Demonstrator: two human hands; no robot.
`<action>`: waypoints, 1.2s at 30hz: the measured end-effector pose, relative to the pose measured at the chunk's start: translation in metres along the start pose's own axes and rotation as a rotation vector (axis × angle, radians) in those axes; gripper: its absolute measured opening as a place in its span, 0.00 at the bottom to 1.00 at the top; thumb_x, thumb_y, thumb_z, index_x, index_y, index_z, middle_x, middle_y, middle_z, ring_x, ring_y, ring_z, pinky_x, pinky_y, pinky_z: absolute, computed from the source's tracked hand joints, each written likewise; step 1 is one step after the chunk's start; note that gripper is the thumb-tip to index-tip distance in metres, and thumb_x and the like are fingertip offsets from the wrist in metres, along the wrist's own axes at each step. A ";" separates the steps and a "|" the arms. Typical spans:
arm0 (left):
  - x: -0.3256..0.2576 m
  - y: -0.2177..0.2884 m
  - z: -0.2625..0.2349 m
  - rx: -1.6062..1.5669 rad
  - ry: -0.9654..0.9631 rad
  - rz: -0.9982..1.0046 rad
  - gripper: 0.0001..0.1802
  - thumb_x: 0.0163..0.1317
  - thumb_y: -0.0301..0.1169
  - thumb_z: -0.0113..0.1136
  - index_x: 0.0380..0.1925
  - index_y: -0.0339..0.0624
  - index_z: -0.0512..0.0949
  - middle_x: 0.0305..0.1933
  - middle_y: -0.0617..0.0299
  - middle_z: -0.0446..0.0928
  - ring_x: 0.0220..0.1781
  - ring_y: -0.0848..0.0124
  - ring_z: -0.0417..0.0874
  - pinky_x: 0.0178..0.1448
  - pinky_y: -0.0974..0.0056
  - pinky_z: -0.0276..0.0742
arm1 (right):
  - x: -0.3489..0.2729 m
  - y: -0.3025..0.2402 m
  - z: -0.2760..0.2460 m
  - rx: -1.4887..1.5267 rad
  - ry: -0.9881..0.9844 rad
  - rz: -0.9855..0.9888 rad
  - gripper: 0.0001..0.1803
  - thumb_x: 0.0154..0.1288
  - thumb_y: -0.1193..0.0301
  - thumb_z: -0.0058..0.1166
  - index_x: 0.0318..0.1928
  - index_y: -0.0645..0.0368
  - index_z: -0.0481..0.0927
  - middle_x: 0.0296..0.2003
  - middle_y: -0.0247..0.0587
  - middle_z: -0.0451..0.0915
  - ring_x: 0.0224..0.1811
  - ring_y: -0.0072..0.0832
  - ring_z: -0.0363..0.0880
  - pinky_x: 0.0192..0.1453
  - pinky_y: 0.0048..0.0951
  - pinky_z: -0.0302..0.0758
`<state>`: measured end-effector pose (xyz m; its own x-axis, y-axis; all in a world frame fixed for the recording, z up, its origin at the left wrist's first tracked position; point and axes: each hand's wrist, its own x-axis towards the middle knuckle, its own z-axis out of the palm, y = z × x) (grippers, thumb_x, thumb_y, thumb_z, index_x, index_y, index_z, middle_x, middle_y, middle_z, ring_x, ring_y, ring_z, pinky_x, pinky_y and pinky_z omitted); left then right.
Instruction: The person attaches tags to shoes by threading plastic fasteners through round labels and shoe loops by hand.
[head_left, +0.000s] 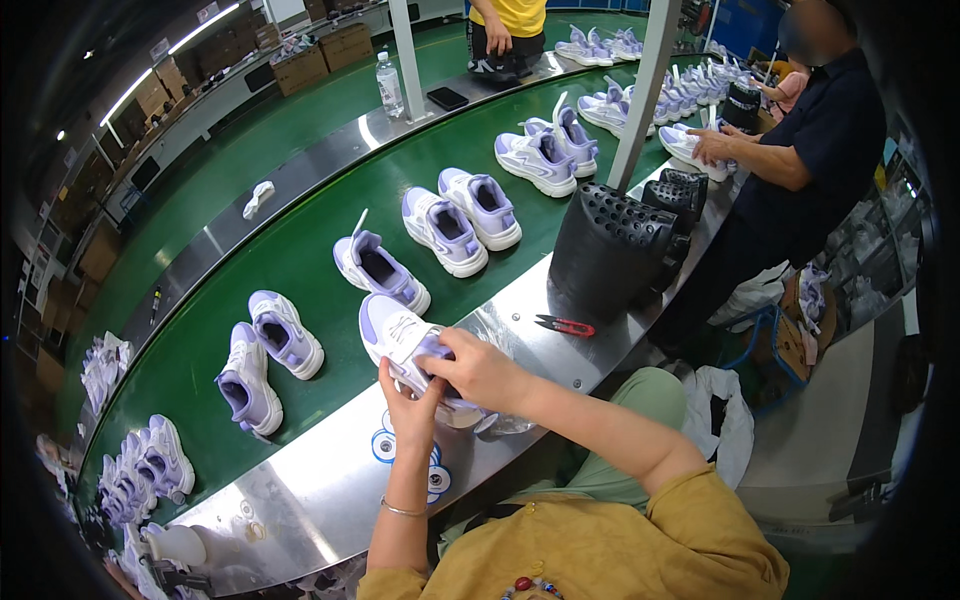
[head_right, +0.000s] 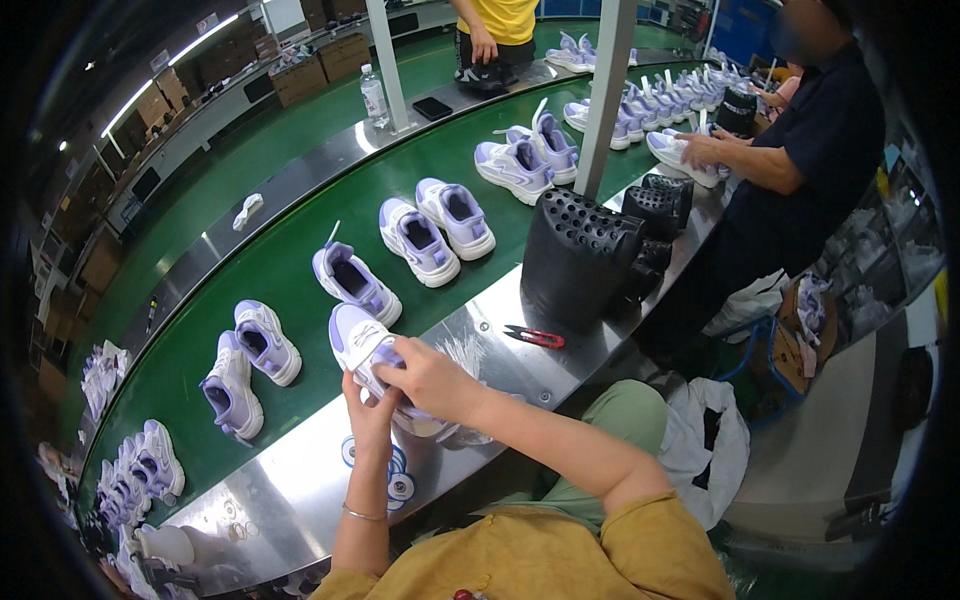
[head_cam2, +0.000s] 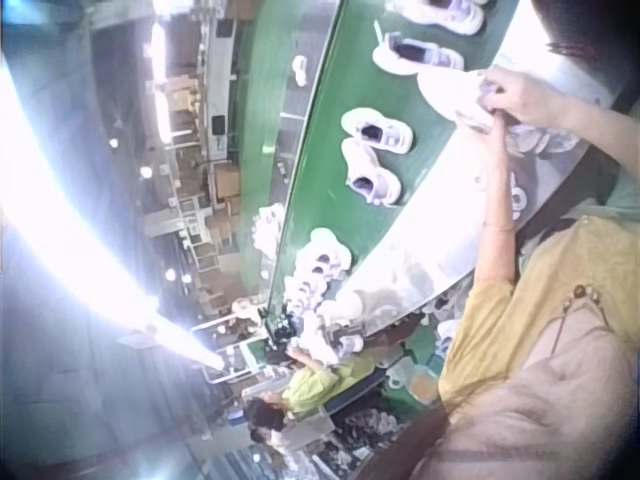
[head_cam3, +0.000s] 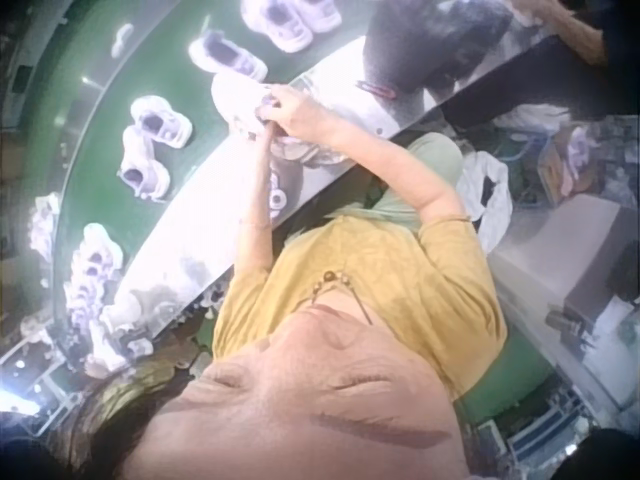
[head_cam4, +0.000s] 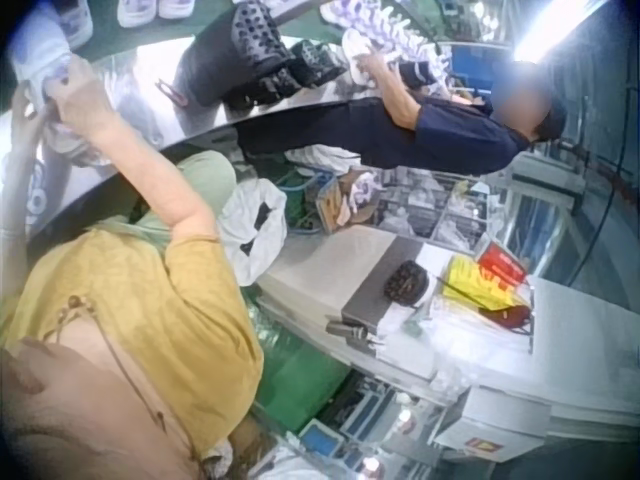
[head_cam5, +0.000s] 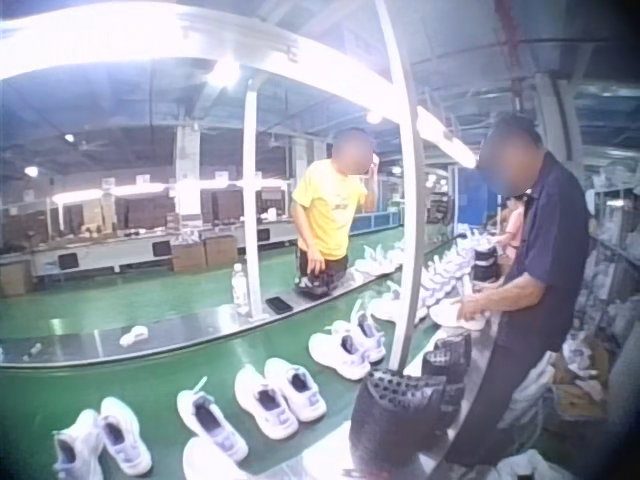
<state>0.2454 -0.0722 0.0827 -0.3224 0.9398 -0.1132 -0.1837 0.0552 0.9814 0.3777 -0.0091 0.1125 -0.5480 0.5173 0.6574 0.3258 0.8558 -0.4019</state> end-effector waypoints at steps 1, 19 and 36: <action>-0.003 -0.002 0.002 -0.021 0.030 0.011 0.49 0.52 0.23 0.65 0.67 0.36 0.43 0.58 0.42 0.63 0.53 0.61 0.73 0.50 0.64 0.76 | -0.005 -0.002 -0.002 -0.021 -0.080 0.004 0.17 0.50 0.75 0.55 0.45 0.58 0.78 0.38 0.50 0.71 0.40 0.43 0.75 0.43 0.37 0.76; -0.014 -0.013 -0.042 0.447 0.036 0.426 0.36 0.43 0.23 0.66 0.54 0.43 0.61 0.67 0.44 0.50 0.68 0.55 0.58 0.66 0.55 0.60 | -0.005 -0.018 -0.015 0.315 0.082 0.424 0.11 0.59 0.78 0.55 0.43 0.66 0.78 0.31 0.42 0.74 0.29 0.34 0.76 0.34 0.28 0.73; -0.005 -0.008 -0.065 0.552 0.058 0.449 0.37 0.39 0.30 0.71 0.52 0.41 0.66 0.67 0.33 0.47 0.71 0.44 0.50 0.68 0.52 0.54 | 0.020 -0.013 0.017 0.259 -0.225 0.205 0.13 0.59 0.79 0.55 0.45 0.55 0.82 0.33 0.39 0.70 0.33 0.31 0.73 0.37 0.28 0.72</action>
<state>0.1878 -0.0991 0.0656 -0.3087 0.8930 0.3273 0.4704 -0.1558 0.8686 0.3493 -0.0095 0.1199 -0.6559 0.6384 0.4028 0.2567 0.6905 -0.6762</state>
